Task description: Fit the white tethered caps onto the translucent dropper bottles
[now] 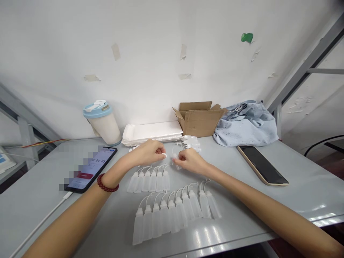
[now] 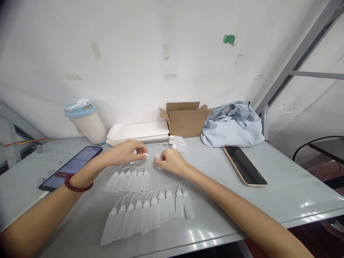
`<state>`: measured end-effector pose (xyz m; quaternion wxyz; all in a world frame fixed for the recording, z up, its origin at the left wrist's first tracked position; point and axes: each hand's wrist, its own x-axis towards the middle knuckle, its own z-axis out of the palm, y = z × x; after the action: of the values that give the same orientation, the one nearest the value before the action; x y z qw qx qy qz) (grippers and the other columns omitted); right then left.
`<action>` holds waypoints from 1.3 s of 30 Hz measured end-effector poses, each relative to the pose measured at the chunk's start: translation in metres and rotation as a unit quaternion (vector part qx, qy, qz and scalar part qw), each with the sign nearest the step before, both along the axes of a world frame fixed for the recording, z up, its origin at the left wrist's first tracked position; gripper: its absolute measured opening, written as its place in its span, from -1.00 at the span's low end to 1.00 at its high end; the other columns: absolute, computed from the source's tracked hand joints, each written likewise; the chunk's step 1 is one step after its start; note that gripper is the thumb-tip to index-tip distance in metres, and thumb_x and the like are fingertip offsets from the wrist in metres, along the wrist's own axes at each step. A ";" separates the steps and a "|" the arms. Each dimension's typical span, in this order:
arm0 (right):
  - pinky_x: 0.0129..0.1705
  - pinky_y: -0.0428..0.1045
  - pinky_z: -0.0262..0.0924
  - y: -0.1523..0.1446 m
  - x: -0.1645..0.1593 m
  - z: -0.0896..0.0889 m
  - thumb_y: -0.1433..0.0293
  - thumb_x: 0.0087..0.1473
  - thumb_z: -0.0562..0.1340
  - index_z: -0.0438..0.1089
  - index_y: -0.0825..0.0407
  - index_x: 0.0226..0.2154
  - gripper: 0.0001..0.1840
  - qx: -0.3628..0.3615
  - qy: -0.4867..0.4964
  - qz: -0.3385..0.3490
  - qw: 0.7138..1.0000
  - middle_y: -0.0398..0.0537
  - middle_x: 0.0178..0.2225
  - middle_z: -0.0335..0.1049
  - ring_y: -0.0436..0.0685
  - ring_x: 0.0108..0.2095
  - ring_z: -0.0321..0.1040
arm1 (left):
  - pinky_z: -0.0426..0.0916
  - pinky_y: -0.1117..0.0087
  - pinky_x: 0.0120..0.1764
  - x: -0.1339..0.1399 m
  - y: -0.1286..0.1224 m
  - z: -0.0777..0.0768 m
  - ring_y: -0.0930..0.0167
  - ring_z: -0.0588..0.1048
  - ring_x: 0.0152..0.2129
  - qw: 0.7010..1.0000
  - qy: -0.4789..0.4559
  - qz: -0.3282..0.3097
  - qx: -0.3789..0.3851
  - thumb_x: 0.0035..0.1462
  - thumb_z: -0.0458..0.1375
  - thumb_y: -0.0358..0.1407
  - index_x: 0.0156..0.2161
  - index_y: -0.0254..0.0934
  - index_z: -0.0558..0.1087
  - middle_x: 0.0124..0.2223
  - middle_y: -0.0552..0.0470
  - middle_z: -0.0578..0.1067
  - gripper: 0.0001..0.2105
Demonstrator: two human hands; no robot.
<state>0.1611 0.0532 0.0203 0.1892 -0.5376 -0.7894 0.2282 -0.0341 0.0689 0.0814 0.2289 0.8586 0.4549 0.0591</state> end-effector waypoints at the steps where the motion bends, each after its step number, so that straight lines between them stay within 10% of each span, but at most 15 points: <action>1: -0.53 -0.11 -0.11 0.001 0.000 -0.002 0.31 0.01 0.18 0.21 0.08 -0.68 -0.67 0.028 0.010 -0.007 1.000 -0.17 -0.67 0.25 -0.06 -0.61 0.08 | 0.22 0.46 -0.46 0.001 0.000 0.000 0.40 0.44 -0.48 1.000 -0.016 -0.002 -0.004 0.05 0.06 -0.24 -0.35 -0.31 0.50 -0.40 0.02 0.54 -0.79; 8: -0.45 -0.10 -0.05 0.007 0.004 -0.016 0.29 0.09 0.21 0.33 0.08 -0.38 -0.82 0.163 -0.009 -0.013 0.987 -0.05 -0.40 0.37 -0.02 -0.51 0.17 | 0.27 0.44 -0.34 0.006 0.000 -0.002 0.38 0.46 -0.36 0.995 -0.102 0.000 0.003 0.10 0.06 -0.21 -0.28 -0.28 0.52 -0.27 0.01 0.56 -0.76; 21: -0.48 -0.10 -0.12 0.005 0.001 -0.022 0.32 0.12 0.20 0.27 0.07 -0.31 -0.85 0.164 -0.065 0.005 0.984 -0.08 -0.46 0.38 0.04 -0.52 0.24 | 0.27 0.35 -0.30 0.026 -0.009 -0.020 0.30 0.46 -0.35 0.985 -0.061 0.023 0.162 0.16 -0.01 -0.30 -0.29 -0.33 0.48 -0.32 -0.07 0.53 -0.77; 39: -0.47 -0.10 -0.06 0.008 0.003 -0.030 0.35 0.16 0.16 0.22 0.07 -0.31 -0.88 0.192 -0.055 0.037 0.979 -0.08 -0.48 0.35 0.04 -0.54 0.21 | 0.14 0.41 -0.47 0.023 -0.003 -0.029 0.38 0.39 -0.54 0.993 -0.053 0.061 0.087 0.18 -0.02 -0.22 -0.38 -0.32 0.44 -0.52 0.03 0.46 -0.74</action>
<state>0.1639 0.0616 -0.0100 0.2367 -0.4729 -0.8473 0.0490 -0.0111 0.0661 0.0520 0.1726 0.8415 0.4871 0.1577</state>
